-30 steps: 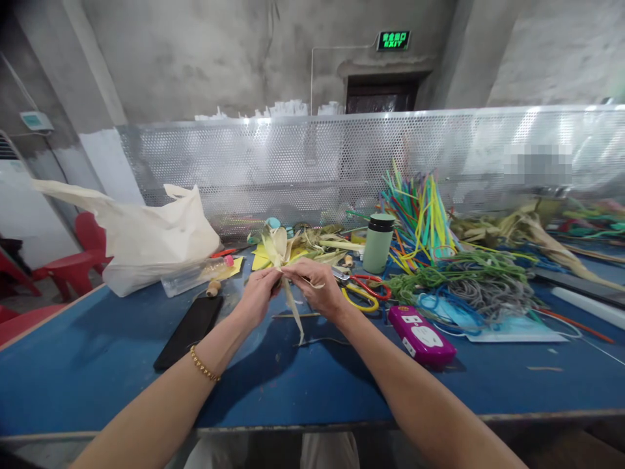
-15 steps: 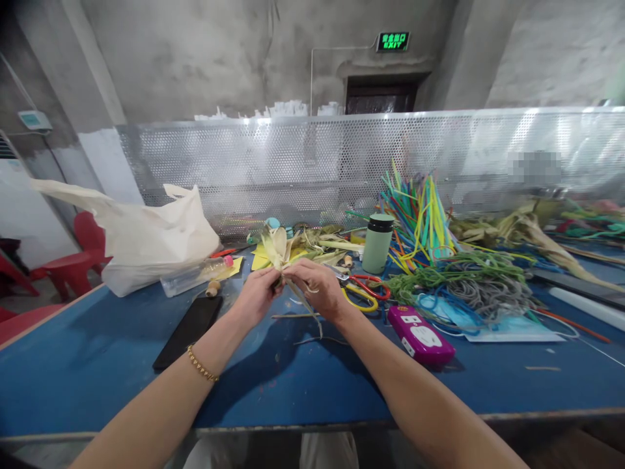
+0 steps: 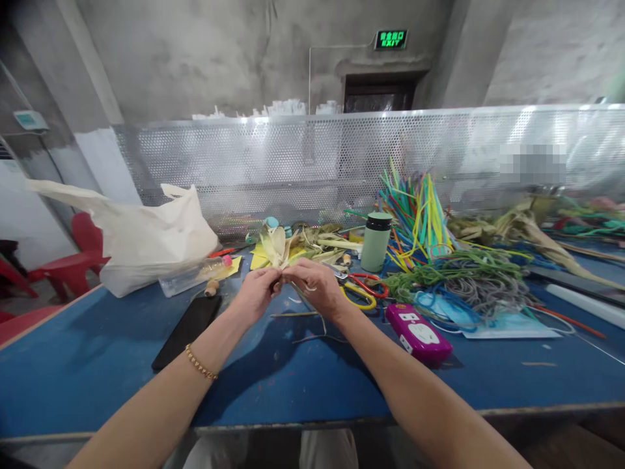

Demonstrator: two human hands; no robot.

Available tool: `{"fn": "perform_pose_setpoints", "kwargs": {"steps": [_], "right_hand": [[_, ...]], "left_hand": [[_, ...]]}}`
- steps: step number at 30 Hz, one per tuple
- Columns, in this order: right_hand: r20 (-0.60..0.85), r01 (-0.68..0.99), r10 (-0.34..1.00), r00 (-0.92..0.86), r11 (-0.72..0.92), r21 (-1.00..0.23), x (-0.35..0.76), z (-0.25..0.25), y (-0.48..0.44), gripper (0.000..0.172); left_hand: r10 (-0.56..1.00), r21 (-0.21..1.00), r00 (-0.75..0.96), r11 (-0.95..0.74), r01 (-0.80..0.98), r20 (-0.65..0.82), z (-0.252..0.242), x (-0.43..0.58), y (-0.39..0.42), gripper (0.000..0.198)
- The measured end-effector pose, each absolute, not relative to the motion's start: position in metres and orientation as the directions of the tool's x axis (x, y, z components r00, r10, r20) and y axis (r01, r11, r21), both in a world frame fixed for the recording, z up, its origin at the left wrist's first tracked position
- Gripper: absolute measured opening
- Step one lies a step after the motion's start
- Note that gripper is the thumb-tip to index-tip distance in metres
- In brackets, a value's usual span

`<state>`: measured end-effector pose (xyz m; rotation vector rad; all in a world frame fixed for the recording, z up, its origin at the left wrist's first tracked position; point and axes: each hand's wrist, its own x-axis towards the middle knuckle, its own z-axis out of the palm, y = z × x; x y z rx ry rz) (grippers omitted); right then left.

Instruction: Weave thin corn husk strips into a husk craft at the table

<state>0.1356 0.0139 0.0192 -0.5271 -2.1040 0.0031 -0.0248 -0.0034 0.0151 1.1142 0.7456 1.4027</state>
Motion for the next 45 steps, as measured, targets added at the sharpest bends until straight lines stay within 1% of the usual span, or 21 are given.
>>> {"fn": "perform_pose_setpoints", "kwargs": {"steps": [2, 4, 5, 7, 9, 10, 12, 15, 17, 19, 21, 24, 27, 29, 31, 34, 37, 39, 40, 42, 45], "right_hand": [[0.794, 0.361, 0.433, -0.427, 0.887, -0.290, 0.134, 0.020, 0.013, 0.017], [0.748, 0.359, 0.581, -0.320, 0.805, -0.472, 0.133, 0.020, 0.013, 0.019], [0.691, 0.334, 0.667, -0.278, 0.742, -0.581, 0.133, 0.020, 0.013, 0.024], [0.535, 0.249, 0.789, -0.301, 0.607, -0.755, 0.132, 0.017, 0.013, 0.032], [0.448, 0.192, 0.805, -0.390, 0.546, -0.815, 0.131, 0.014, 0.011, 0.035], [0.459, 0.192, 0.793, -0.399, 0.562, -0.804, 0.129, 0.013, 0.010, 0.034], [0.565, 0.219, 0.745, -0.356, 0.654, -0.724, 0.125, 0.012, 0.007, 0.030], [0.734, 0.263, 0.601, -0.316, 0.799, -0.541, 0.119, 0.013, 0.003, 0.023], [0.799, 0.296, 0.498, -0.339, 0.862, -0.412, 0.118, 0.014, 0.002, 0.019], [0.827, 0.349, 0.419, -0.374, 0.890, -0.293, 0.119, 0.014, 0.002, 0.020], [0.818, 0.420, 0.367, -0.444, 0.891, -0.172, 0.122, 0.014, 0.002, 0.025], [0.755, 0.548, 0.343, -0.559, 0.836, 0.027, 0.125, 0.014, 0.000, 0.029], [0.682, 0.619, 0.347, -0.644, 0.759, 0.199, 0.125, 0.014, -0.005, 0.030], [0.654, 0.644, 0.354, -0.669, 0.715, 0.272, 0.124, 0.015, -0.009, 0.025], [0.664, 0.680, 0.371, -0.649, 0.674, 0.288, 0.123, 0.016, -0.013, 0.020], [0.673, 0.707, 0.406, -0.618, 0.661, 0.250, 0.121, 0.020, -0.017, 0.022], [0.607, 0.674, 0.433, -0.666, 0.699, 0.240, 0.123, 0.025, -0.020, 0.032], [0.543, 0.630, 0.433, -0.719, 0.736, 0.248, 0.125, 0.028, -0.021, 0.040], [0.519, 0.613, 0.431, -0.738, 0.749, 0.251, 0.127, 0.029, -0.020, 0.040], [0.514, 0.606, 0.428, -0.744, 0.756, 0.248, 0.129, 0.029, -0.019, 0.035], [0.588, 0.606, 0.393, -0.707, 0.765, 0.218, 0.131, 0.026, -0.017, 0.024]], "left_hand": [[0.973, 0.919, 0.073, -0.181, -0.350, 0.219, 0.014, -0.025, -0.002, 0.020], [0.970, 0.915, 0.053, -0.204, -0.349, 0.236, 0.013, -0.025, -0.001, 0.020], [0.968, 0.907, 0.046, -0.215, -0.362, 0.247, 0.014, -0.026, 0.000, 0.020], [0.965, 0.887, 0.032, -0.227, -0.401, 0.261, 0.014, -0.026, 0.001, 0.018], [0.969, 0.869, 0.012, -0.214, -0.446, 0.245, 0.016, -0.025, 0.002, 0.015], [0.974, 0.862, -0.004, -0.202, -0.466, 0.226, 0.016, -0.025, 0.002, 0.014], [0.983, 0.849, -0.037, -0.176, -0.498, 0.182, 0.017, -0.024, 0.002, 0.012], [0.992, 0.849, -0.045, -0.123, -0.513, 0.116, 0.018, -0.025, 0.002, 0.013], [0.996, 0.859, -0.044, -0.094, -0.502, 0.083, 0.018, -0.026, 0.002, 0.014], [0.995, 0.860, -0.053, -0.095, -0.501, 0.079, 0.017, -0.027, 0.002, 0.015], [0.994, 0.852, -0.057, -0.109, -0.512, 0.092, 0.017, -0.027, 0.002, 0.014], [0.990, 0.865, -0.085, -0.136, -0.484, 0.109, 0.014, -0.026, 0.002, 0.012], [0.969, 0.898, -0.158, -0.236, -0.372, 0.189, 0.011, -0.026, 0.003, 0.015], [0.948, 0.912, -0.205, -0.297, -0.281, 0.245, 0.010, -0.026, 0.004, 0.019], [0.934, 0.922, -0.235, -0.321, -0.218, 0.270, 0.009, -0.027, 0.004, 0.020], [0.924, 0.925, -0.245, -0.339, -0.170, 0.294, 0.009, -0.028, 0.004, 0.019], [0.925, 0.917, -0.229, -0.348, -0.196, 0.302, 0.008, -0.028, 0.005, 0.018], [0.937, 0.921, -0.223, -0.318, -0.224, 0.270, 0.008, -0.029, 0.006, 0.017], [0.944, 0.927, -0.218, -0.295, -0.231, 0.247, 0.007, -0.029, 0.007, 0.017], [0.958, 0.939, -0.196, -0.255, -0.232, 0.211, 0.007, -0.029, 0.007, 0.017], [0.964, 0.943, -0.173, -0.239, -0.232, 0.202, 0.008, -0.029, 0.007, 0.017]]}}
